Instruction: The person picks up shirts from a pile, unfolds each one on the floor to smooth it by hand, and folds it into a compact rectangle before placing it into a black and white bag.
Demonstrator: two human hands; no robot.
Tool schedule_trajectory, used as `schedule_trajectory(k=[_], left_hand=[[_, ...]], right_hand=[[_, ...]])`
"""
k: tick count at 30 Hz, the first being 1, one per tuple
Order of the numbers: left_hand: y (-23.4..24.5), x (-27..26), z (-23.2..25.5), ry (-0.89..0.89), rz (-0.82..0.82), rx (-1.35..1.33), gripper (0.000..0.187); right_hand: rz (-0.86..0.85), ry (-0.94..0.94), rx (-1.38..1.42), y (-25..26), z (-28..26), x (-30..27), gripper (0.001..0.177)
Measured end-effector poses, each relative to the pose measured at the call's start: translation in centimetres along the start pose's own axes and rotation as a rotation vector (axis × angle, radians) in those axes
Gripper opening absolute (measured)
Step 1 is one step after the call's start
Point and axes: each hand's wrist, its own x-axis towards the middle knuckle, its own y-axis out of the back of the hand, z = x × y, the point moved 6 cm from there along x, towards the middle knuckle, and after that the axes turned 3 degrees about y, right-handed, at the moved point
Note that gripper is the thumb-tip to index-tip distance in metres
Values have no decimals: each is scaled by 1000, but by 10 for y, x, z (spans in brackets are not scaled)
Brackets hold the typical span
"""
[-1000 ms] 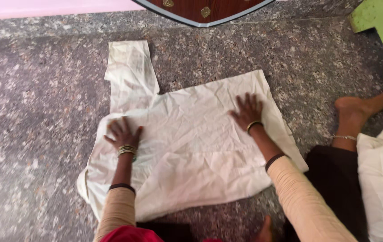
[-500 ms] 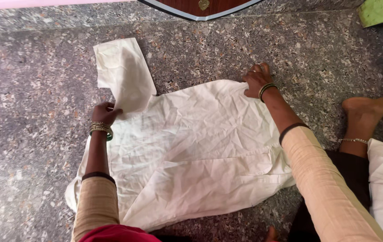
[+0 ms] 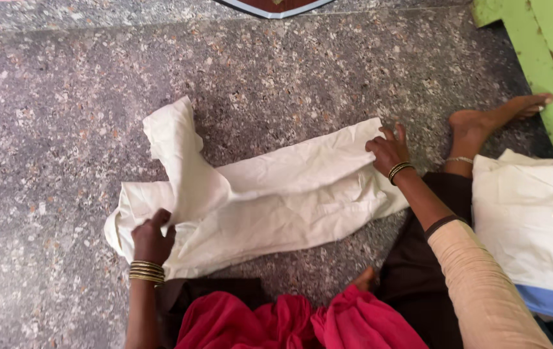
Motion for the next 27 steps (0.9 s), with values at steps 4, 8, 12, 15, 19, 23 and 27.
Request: schedule_trajectory(k=[4,8,12,15,19,23,27], left_hand=[[-28,-27,-9,95,-69,-54,43],[-38,-7,-4,142,134,-35,57],[-74,16,-4,184,174,-183,64],[-101,14,-10,290,102,-173,60],[-97,20,-3,362,59,-236,53],[-80,31,4,377,99,-251,53],[-70,36,9,333,76,-250,51]], right_hand=[[-142,-53,122,-10,-23,-25,69],[-137,38,296,-17,-77,-30,102],[-525,-8,272,-41,-101,-34,105],[-523,-38,171,-31,-112,-10,89],[-273,30,370,-1,-167,57,73],[23,240,534,55,-269,131,71],[244,394,626,122,-392,205,72]])
